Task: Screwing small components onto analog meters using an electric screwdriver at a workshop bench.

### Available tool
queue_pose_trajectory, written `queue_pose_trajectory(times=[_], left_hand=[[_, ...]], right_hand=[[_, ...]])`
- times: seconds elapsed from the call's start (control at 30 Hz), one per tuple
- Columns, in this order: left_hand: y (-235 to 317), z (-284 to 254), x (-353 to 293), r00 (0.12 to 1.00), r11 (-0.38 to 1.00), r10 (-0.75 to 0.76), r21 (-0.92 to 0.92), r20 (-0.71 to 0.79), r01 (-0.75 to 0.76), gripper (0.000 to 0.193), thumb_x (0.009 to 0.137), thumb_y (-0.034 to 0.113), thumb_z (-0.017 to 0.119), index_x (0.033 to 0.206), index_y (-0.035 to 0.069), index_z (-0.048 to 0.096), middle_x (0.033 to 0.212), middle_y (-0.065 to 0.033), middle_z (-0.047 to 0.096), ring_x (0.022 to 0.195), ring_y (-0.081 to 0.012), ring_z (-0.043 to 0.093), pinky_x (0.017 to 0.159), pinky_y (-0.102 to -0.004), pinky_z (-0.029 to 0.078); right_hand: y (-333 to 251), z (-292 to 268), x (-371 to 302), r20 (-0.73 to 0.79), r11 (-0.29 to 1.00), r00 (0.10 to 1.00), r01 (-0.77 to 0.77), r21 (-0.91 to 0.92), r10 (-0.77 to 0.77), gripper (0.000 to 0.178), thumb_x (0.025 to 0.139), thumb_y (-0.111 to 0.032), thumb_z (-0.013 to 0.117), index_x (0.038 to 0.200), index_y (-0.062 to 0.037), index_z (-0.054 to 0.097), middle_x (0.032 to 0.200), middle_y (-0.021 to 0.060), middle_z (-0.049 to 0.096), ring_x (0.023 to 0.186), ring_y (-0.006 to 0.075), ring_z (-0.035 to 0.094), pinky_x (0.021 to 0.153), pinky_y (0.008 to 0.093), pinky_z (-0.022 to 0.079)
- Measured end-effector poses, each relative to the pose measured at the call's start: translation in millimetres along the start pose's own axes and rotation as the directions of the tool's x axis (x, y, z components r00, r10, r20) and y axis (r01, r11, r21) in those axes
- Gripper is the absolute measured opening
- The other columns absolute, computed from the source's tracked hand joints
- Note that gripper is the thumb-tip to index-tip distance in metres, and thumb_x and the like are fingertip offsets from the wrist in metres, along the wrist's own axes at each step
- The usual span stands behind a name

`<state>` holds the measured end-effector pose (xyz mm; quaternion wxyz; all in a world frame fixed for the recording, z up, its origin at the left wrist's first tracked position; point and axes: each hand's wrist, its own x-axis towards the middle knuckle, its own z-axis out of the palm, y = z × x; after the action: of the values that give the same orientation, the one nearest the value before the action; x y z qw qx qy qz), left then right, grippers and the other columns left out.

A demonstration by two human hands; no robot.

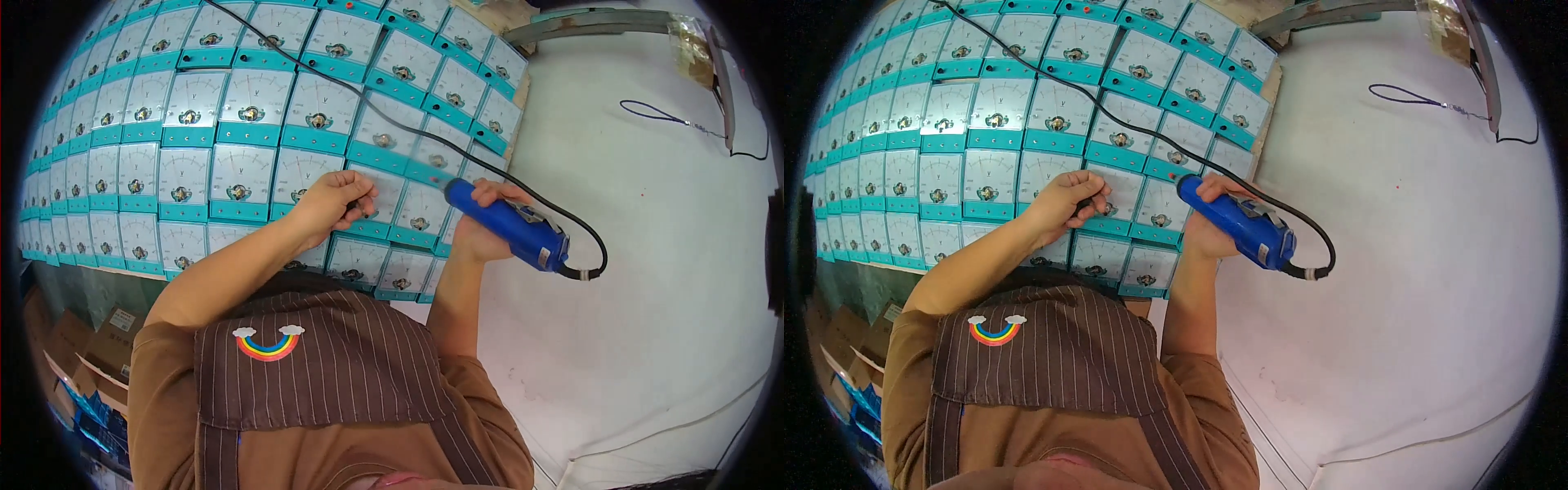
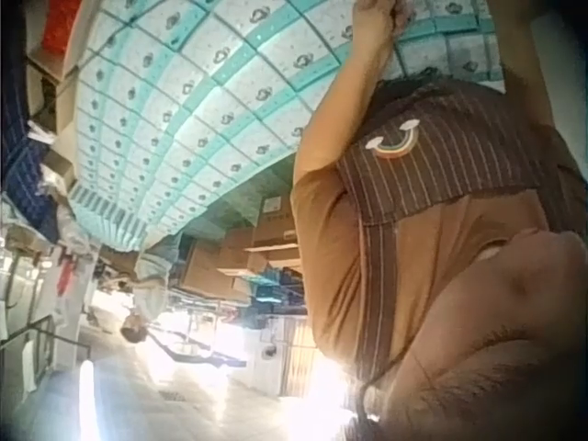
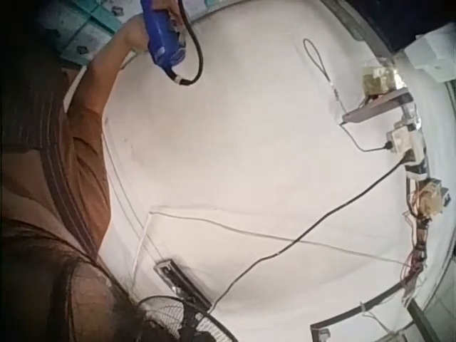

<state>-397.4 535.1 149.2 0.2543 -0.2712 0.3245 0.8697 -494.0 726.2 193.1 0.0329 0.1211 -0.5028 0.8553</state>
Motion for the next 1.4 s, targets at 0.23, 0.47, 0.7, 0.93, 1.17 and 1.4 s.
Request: queue_pose_trajectory(times=[0.23,0.47,0.7,0.93,1.17,1.4], left_hand=[[-0.6,3.1,2.4,1.000,0.999,-0.015,0.031,-0.011,0.015,0.020,0.091,0.024,0.051,0.087,0.006,0.059,0.075,-0.0027,0.062,0.049,-0.0029,0.039,0.039,-0.0153,0.028],[-0.3,2.7,2.9,0.999,0.995,0.034,0.096,-0.019,-0.032,0.021,0.091,0.025,0.052,0.090,0.006,0.063,0.070,0.0009,0.059,0.049,-0.0023,0.038,0.039,-0.0167,0.026],[2.4,5.8,1.9,1.000,0.999,0.019,0.050,-0.009,-0.019,0.021,0.090,0.024,0.054,0.090,0.005,0.063,0.062,0.0036,0.051,0.048,-0.0023,0.037,0.040,-0.0169,0.024],[4.5,7.9,-0.1,1.000,0.997,0.009,0.079,-0.016,-0.007,0.024,0.089,0.023,0.055,0.099,0.004,0.065,0.058,0.0059,0.046,0.048,-0.0023,0.036,0.040,-0.0181,0.024],[5.2,12.2,1.0,0.999,0.997,-0.050,-0.064,0.013,0.051,0.028,0.090,0.023,0.053,0.107,0.003,0.062,0.063,0.0054,0.046,0.051,-0.0033,0.037,0.040,-0.0175,0.025],[9.3,7.9,-6.0,0.989,0.974,-0.078,-0.202,0.124,0.102,0.029,0.091,0.023,0.052,0.111,0.003,0.059,0.067,0.0036,0.049,0.053,-0.0028,0.038,0.040,-0.0163,0.025]], right_hand=[[3.9,-13.7,2.3,-0.070,1.000,0.997,-0.014,0.020,0.015,0.046,0.078,-0.048,0.036,0.092,-0.0094,0.058,0.063,0.0092,0.054,0.062,0.0220,0.050,0.070,0.0357,0.036],[7.6,-18.7,1.5,-0.038,1.000,0.999,-0.001,-0.022,0.000,0.047,0.078,-0.048,0.035,0.091,-0.0091,0.058,0.061,0.0086,0.054,0.061,0.0219,0.050,0.069,0.0353,0.037],[0.7,-10.6,5.5,-0.050,1.000,0.999,0.016,-0.014,-0.017,0.049,0.079,-0.049,0.035,0.091,-0.0088,0.058,0.059,0.0089,0.053,0.061,0.0220,0.051,0.070,0.0363,0.038],[14.2,-18.9,2.9,0.009,0.999,0.999,0.036,-0.032,-0.036,0.052,0.079,-0.052,0.036,0.087,-0.0050,0.056,0.060,0.0111,0.054,0.057,0.0228,0.051,0.067,0.0362,0.040],[18.7,-13.0,-2.2,-0.169,0.988,0.982,0.055,-0.146,-0.079,0.057,0.078,-0.056,0.039,0.087,-0.0016,0.054,0.062,0.0111,0.054,0.056,0.0217,0.052,0.063,0.0346,0.046],[-30.7,-11.7,15.4,-0.033,0.911,0.986,-0.137,0.389,0.162,0.042,0.082,-0.042,0.042,0.100,-0.0072,0.056,0.064,0.0036,0.051,0.066,0.0180,0.048,0.080,0.0371,0.037]])
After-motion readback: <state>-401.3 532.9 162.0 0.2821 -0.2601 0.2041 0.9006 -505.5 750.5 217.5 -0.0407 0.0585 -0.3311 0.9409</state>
